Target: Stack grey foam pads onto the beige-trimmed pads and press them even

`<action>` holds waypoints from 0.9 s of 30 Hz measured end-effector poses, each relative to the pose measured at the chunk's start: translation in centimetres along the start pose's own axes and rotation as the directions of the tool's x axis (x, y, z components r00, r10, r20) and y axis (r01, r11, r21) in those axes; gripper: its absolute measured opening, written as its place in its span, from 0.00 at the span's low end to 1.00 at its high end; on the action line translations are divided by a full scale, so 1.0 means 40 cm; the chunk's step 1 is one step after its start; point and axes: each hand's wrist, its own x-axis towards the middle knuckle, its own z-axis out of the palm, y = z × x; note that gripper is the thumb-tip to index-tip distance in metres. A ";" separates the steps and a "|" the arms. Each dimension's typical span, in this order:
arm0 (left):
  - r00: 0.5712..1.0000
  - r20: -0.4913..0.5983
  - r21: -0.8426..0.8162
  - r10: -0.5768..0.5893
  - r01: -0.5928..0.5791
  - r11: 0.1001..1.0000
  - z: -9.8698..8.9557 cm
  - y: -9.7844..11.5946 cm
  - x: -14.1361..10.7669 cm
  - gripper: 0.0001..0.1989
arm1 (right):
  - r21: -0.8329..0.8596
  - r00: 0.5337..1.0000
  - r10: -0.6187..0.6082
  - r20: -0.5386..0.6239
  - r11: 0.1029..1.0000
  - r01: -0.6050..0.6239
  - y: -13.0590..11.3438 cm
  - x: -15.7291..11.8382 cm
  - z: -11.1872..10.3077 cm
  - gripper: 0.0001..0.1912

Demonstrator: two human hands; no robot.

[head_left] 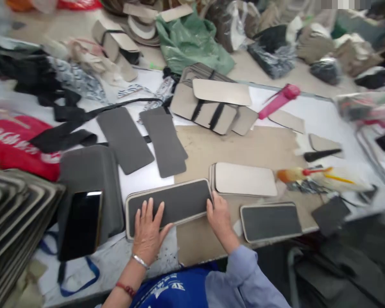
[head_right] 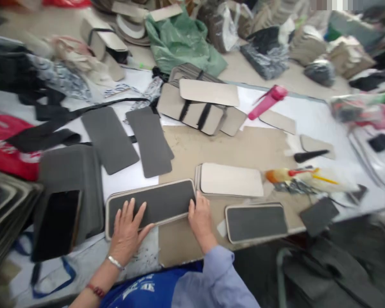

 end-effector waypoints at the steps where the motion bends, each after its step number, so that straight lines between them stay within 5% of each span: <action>1: 1.000 -0.017 -0.020 0.006 -0.006 1.000 -0.004 0.001 0.003 0.27 | 0.015 1.000 0.006 0.003 1.000 -0.006 -0.004 -0.002 -0.011 0.19; 8: 0.951 -0.231 -0.149 0.208 -0.246 0.958 -0.024 0.027 0.025 0.09 | -0.024 0.975 0.220 -0.026 0.975 -0.221 0.115 -0.090 -0.128 0.12; 12: 0.966 -0.120 -0.319 0.230 -0.256 0.912 -0.025 0.094 0.031 0.10 | -0.057 0.929 0.354 -0.107 0.931 -0.361 0.257 -0.153 -0.196 0.16; 19: 0.965 0.208 -0.639 0.160 0.010 0.769 0.038 0.252 0.043 0.14 | -0.139 0.774 0.595 -0.218 0.765 -0.628 0.557 -0.174 -0.313 0.18; 23: 0.830 0.542 -0.683 0.129 0.346 0.643 0.098 0.365 0.060 0.14 | -0.183 0.751 0.628 -0.202 0.729 -0.659 0.687 -0.154 -0.340 0.17; 27: 0.680 0.726 -0.644 0.103 0.619 0.449 0.151 0.489 0.100 0.21 | -0.200 0.728 0.665 -0.168 0.700 -0.685 0.760 -0.139 -0.334 0.17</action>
